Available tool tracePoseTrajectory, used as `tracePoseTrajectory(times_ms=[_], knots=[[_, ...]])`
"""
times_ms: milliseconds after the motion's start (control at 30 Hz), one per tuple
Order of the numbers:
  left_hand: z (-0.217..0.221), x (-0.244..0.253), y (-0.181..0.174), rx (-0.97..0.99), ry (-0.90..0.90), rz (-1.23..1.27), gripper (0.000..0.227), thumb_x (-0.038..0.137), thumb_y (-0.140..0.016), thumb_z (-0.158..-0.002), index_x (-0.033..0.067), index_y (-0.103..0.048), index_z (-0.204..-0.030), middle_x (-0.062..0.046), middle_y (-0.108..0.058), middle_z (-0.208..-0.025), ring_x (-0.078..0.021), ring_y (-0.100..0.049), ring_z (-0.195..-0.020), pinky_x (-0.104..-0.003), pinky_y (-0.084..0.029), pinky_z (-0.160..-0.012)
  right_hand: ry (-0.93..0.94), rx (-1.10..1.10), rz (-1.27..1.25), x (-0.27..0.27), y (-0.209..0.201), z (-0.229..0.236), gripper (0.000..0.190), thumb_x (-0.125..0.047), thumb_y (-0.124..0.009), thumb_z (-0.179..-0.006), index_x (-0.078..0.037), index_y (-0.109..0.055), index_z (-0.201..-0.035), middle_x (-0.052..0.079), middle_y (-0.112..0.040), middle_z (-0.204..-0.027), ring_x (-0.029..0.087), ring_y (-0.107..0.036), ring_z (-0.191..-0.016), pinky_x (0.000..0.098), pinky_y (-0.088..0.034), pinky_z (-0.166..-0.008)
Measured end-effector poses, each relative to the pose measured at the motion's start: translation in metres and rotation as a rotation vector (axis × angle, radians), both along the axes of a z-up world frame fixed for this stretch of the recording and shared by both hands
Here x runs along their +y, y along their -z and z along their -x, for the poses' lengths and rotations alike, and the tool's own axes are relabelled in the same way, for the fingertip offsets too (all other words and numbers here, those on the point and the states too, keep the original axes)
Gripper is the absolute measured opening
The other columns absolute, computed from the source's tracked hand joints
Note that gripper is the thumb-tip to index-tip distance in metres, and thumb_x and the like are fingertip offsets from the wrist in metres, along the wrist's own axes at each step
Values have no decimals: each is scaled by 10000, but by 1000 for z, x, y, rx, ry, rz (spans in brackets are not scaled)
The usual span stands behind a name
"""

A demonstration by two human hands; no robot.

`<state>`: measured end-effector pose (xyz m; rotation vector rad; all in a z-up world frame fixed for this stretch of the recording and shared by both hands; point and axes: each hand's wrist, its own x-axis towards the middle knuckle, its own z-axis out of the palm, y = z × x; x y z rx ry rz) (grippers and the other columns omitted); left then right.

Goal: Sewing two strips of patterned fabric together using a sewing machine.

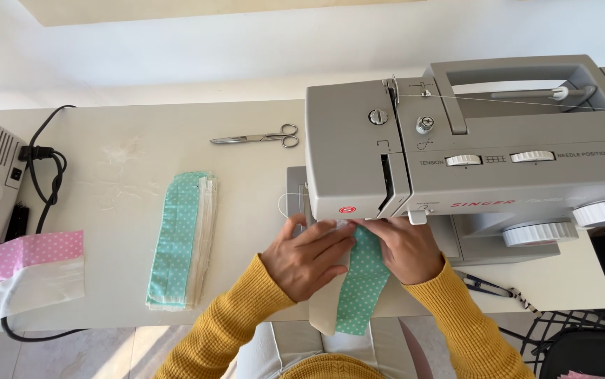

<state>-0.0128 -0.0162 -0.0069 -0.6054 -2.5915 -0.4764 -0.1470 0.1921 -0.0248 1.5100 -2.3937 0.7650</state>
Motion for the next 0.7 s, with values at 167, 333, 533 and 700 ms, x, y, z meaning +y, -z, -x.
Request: tracePoseTrajectory(times_ms=[167,333,533,700], knots=[[-2,-3,2,26,-15,3,493,375,-659,-979,43,-639,-1343,-87,-640,-1424,-210,-575,-1283,-448,-400,-1058,22,-29,65,11,21,11,464,101,-631,-730,-98,-735,-1136,128,-739,-1025,336,-690,-972,441,-534,-862],[6,-10,10,-44,-33,42,558,432,-603,-1005,32,-620,-1393,-87,-649,-1373,-209,-581,-1180,-513,-381,-1080,220,-32,109,31,51,39,260,12,-676,-812,-28,-696,-1068,155,-687,-948,387,-636,-939,464,-506,-869],[13,-9,6,-36,-28,64,580,493,-502,-1040,46,-616,-1392,-78,-644,-1352,-225,-585,-1221,-573,-328,-1111,159,-34,238,55,163,131,268,-143,-628,-933,-27,-636,-1175,141,-672,-1144,359,-637,-1035,434,-522,-904],[17,-9,6,-48,-50,75,551,487,-499,-1039,57,-634,-1358,-78,-641,-1351,-237,-570,-1258,-595,-303,-1118,165,-42,234,55,182,144,272,-151,-639,-928,-31,-638,-1173,138,-675,-1137,353,-639,-1030,433,-523,-898]])
